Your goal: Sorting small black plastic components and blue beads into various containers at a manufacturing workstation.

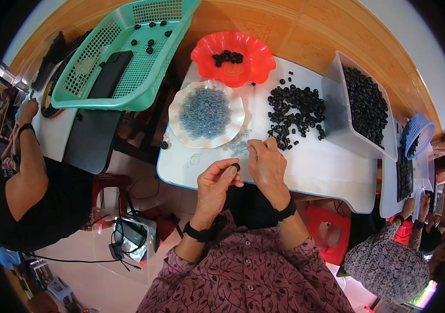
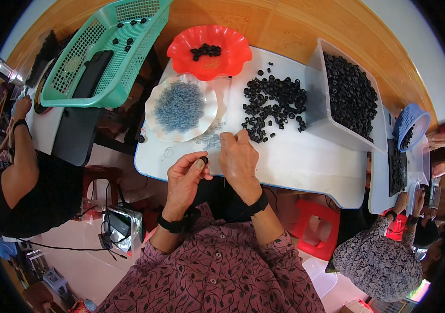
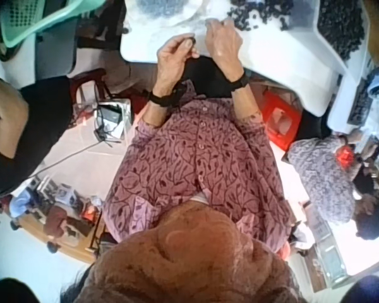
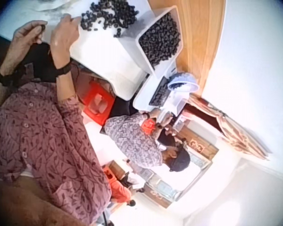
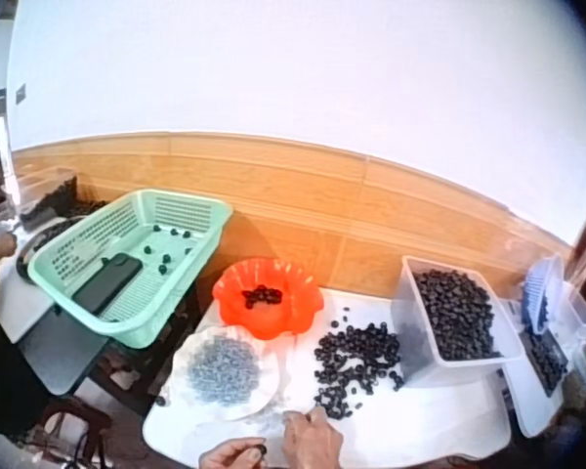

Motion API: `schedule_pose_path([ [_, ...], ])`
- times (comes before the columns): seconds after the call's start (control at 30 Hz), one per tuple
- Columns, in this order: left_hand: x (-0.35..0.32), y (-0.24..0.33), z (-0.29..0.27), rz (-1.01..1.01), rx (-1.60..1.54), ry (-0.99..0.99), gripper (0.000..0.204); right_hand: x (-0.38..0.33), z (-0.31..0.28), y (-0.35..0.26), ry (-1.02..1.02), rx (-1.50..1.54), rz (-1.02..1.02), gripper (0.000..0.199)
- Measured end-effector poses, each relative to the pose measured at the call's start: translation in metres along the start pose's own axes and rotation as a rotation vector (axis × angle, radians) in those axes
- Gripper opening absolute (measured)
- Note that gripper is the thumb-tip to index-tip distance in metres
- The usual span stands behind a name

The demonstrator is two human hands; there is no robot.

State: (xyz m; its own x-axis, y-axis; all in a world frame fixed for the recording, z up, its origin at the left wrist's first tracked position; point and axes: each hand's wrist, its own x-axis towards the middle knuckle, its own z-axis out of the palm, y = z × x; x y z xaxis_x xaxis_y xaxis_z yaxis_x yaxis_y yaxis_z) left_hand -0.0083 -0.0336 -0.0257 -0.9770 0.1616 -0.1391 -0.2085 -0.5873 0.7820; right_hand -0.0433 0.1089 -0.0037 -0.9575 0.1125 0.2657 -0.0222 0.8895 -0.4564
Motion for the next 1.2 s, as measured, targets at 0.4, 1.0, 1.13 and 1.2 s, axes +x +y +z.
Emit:
schedule_pose_path([
  [0.4,0.002,-0.002,-0.006,-0.004,-0.134,0.020,0.021,-0.005,-0.003,0.008,-0.034,0.216,0.004,0.007],
  [1.0,0.002,-0.002,-0.006,-0.009,-0.168,0.031,0.021,-0.006,-0.007,-0.002,-0.033,0.069,-0.103,0.013],
  [1.13,0.003,-0.003,-0.006,-0.006,-0.162,0.035,0.021,-0.008,-0.004,0.001,-0.018,0.121,-0.110,0.011],
  [1.2,0.003,-0.002,-0.006,-0.006,-0.160,0.032,0.020,-0.011,-0.002,0.004,0.017,0.291,-0.085,0.009],
])
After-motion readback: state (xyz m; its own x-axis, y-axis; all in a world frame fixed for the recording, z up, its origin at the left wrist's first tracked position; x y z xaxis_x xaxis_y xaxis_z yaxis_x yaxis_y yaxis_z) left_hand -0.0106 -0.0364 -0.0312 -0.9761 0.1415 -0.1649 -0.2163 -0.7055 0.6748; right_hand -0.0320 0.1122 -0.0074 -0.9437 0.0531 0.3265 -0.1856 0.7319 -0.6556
